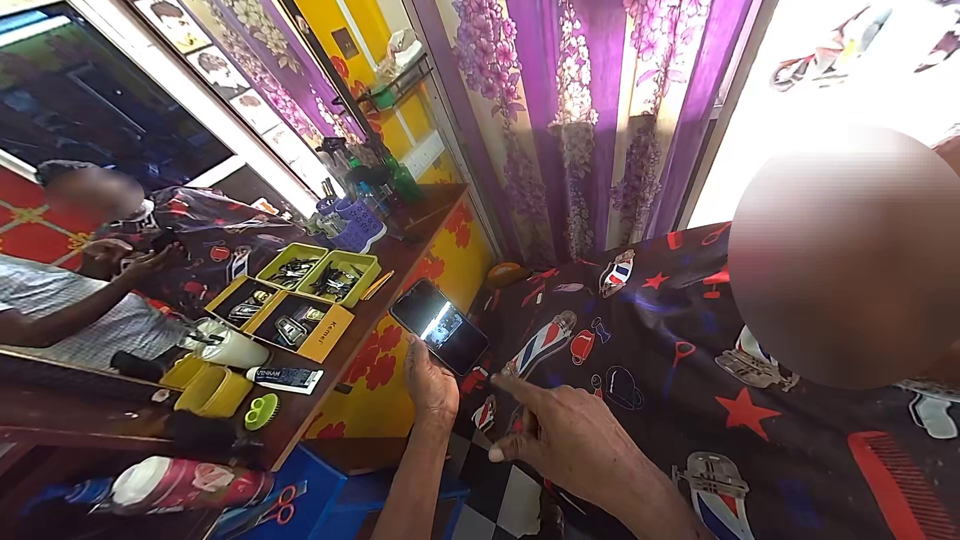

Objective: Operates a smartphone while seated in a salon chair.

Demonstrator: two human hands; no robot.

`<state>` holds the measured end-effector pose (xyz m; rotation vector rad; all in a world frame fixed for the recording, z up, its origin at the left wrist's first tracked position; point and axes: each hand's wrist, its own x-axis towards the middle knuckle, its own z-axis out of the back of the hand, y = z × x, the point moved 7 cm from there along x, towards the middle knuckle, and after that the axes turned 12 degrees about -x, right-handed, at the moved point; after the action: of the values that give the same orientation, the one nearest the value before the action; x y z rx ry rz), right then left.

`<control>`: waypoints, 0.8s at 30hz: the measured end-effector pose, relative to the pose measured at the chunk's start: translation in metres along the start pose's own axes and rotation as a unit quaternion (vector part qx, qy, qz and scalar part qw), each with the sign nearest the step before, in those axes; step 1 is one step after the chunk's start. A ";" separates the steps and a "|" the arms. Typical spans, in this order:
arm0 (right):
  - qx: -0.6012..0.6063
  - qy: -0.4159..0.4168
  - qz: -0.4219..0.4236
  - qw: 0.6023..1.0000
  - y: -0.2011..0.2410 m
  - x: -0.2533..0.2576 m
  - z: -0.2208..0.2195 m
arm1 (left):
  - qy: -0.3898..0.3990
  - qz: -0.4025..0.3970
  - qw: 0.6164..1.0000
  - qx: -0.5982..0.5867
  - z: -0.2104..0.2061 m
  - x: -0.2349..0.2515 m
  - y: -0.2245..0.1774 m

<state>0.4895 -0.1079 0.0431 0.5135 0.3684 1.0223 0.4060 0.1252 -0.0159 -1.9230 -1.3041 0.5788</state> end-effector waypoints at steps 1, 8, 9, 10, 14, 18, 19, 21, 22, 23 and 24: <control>-0.021 -0.032 -0.026 0.999 -0.001 -0.004 0.007 | 0.001 0.000 1.000 0.000 0.000 0.000 0.000; -0.080 -0.015 -0.093 0.992 -0.021 -0.012 0.006 | 0.003 0.004 1.000 -0.001 -0.001 -0.002 0.000; -0.103 -0.030 -0.108 0.988 -0.021 -0.013 0.009 | 0.004 0.004 1.000 -0.003 -0.001 -0.002 0.000; -0.117 -0.019 -0.119 0.986 -0.023 -0.014 0.009 | 0.005 0.003 1.000 -0.005 -0.001 -0.002 -0.001; -0.079 0.052 -0.072 0.993 -0.029 -0.013 -0.013 | 0.012 0.001 1.000 -0.003 0.000 -0.001 -0.002; -0.090 0.034 -0.058 0.994 -0.021 -0.013 -0.022 | 0.007 0.000 1.000 -0.001 0.000 -0.001 -0.002; -0.092 0.035 -0.060 0.993 -0.021 -0.013 -0.024 | 0.007 0.000 1.000 0.000 0.000 -0.001 -0.002; -0.096 0.044 -0.065 0.992 -0.019 -0.013 -0.026 | 0.008 0.001 1.000 0.001 0.001 -0.001 -0.001; -0.097 0.047 -0.062 0.992 -0.018 -0.014 -0.027 | 0.007 0.001 1.000 0.000 0.001 0.000 -0.001; -0.099 0.047 -0.057 0.992 -0.017 -0.014 -0.028 | 0.007 0.002 1.000 -0.001 0.001 0.000 -0.001; -0.101 0.046 -0.052 0.992 -0.016 -0.015 -0.030 | 0.008 0.003 1.000 -0.001 0.001 0.000 -0.001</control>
<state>0.4786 -0.1209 0.0102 0.2627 0.3643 0.9727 0.4042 0.1256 -0.0157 -1.9304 -1.2895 0.5639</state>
